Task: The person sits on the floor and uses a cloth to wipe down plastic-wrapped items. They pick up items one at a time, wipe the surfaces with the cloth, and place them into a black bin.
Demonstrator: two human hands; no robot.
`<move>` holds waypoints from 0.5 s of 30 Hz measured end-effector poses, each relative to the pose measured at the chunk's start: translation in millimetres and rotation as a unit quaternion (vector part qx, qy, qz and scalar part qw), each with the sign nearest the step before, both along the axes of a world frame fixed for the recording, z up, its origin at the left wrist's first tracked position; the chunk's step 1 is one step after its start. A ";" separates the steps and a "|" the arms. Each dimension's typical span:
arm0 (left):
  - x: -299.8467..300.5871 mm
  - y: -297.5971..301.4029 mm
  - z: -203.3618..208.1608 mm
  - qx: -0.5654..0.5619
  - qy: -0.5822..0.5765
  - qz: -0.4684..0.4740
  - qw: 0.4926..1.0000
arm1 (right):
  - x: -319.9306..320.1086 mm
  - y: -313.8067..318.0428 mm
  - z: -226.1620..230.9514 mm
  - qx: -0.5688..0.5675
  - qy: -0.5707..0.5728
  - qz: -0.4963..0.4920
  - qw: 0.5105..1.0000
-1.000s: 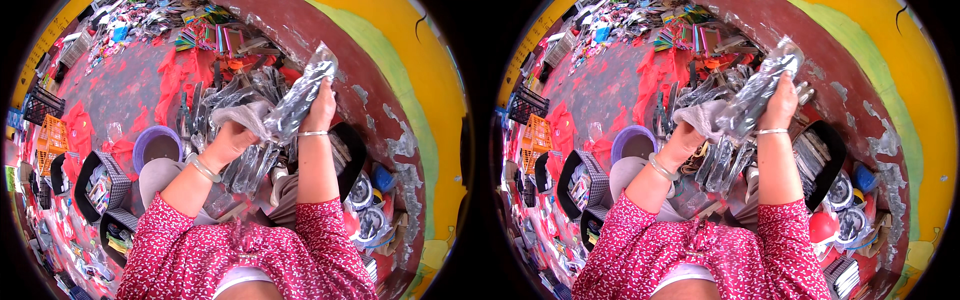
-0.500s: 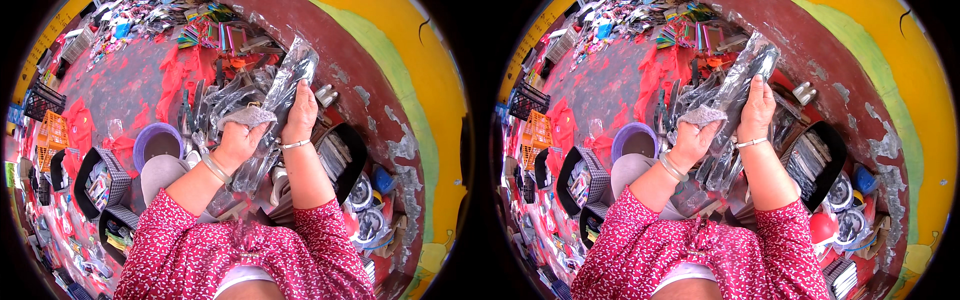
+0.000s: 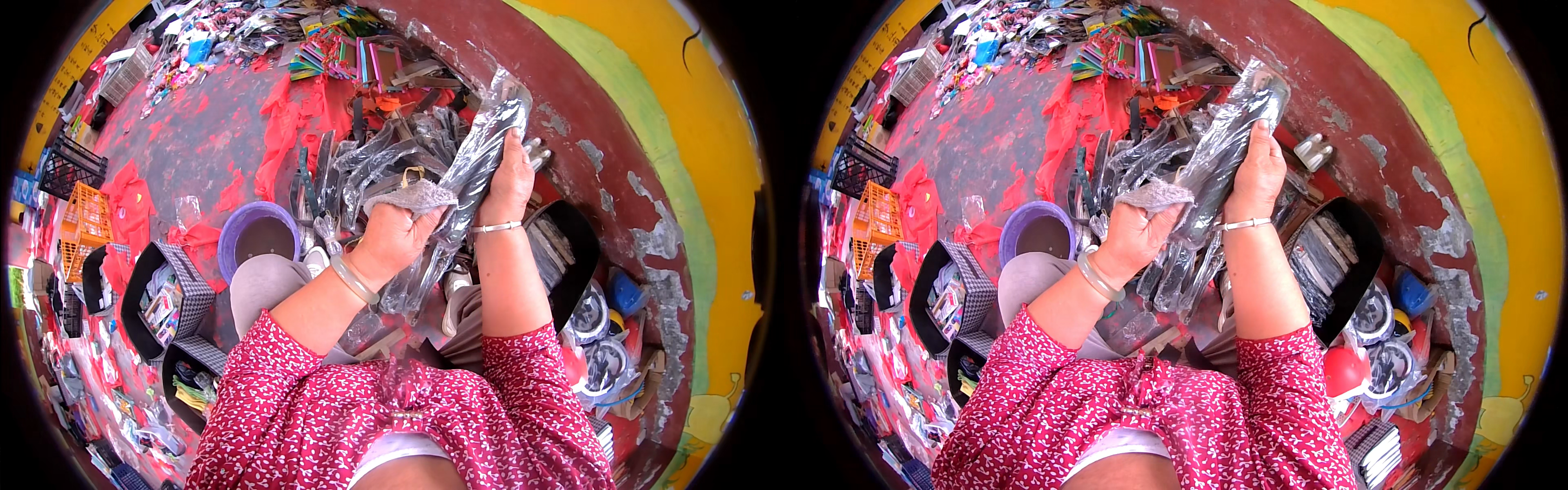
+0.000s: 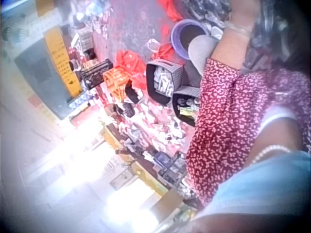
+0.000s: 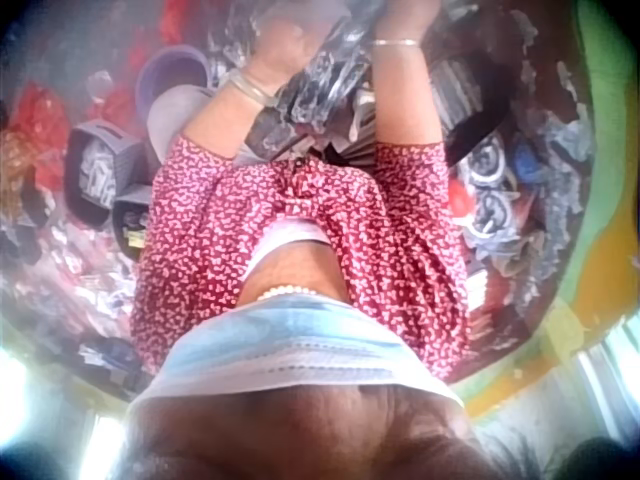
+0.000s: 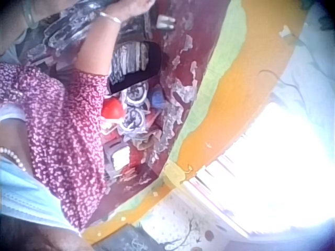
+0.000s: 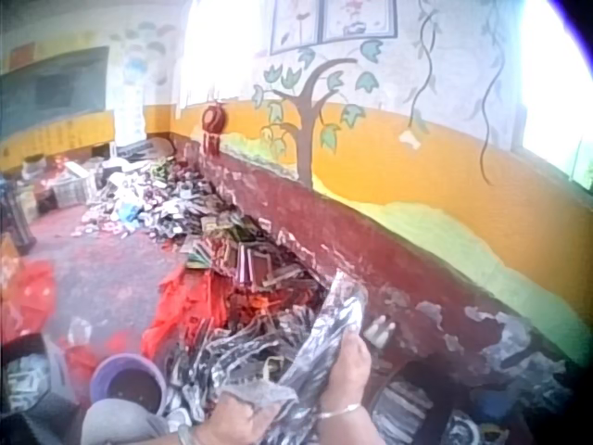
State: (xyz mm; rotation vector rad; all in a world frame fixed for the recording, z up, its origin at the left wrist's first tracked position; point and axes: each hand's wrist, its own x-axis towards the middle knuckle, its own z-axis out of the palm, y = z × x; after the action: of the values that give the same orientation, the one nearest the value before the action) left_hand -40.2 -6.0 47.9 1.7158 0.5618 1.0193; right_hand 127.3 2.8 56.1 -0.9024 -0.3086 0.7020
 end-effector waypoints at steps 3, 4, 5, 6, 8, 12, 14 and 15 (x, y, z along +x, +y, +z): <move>-3.0 1.4 -6.1 -0.057 -0.029 0.001 0.998 | 10.2 2.0 -1.4 -0.006 0.017 -0.037 0.999; -5.8 -0.1 -9.4 -0.149 -0.039 -0.010 0.988 | 15.8 5.3 -5.0 0.007 0.041 -0.053 0.998; -8.3 -0.5 -11.2 -0.240 -0.048 -0.021 0.969 | 22.5 5.2 -7.1 0.033 0.071 -0.053 0.995; -11.0 2.8 -9.0 -0.284 -0.030 -0.025 0.958 | 25.8 3.8 -2.9 0.025 0.104 -0.053 0.993; -5.7 15.7 -26.1 -0.162 -0.082 -0.046 0.982 | 31.8 2.4 1.6 0.008 0.142 -0.059 0.988; 0.9 14.9 -26.0 -0.215 -0.168 -0.128 0.953 | 17.2 -0.7 1.5 0.020 0.075 -0.040 0.996; 9.3 9.1 -19.5 -0.258 -0.258 -0.106 0.925 | 8.1 -1.0 -2.1 0.011 0.066 0.010 0.998; 8.1 11.1 -16.8 -0.262 -0.263 -0.085 0.924 | 0.2 -5.1 -1.2 -0.006 0.059 0.020 0.998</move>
State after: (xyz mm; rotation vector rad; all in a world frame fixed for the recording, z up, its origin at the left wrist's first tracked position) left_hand -32.1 5.2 31.1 0.9451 0.2876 1.0345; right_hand 127.5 -2.3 54.9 -0.8636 -0.2184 0.7921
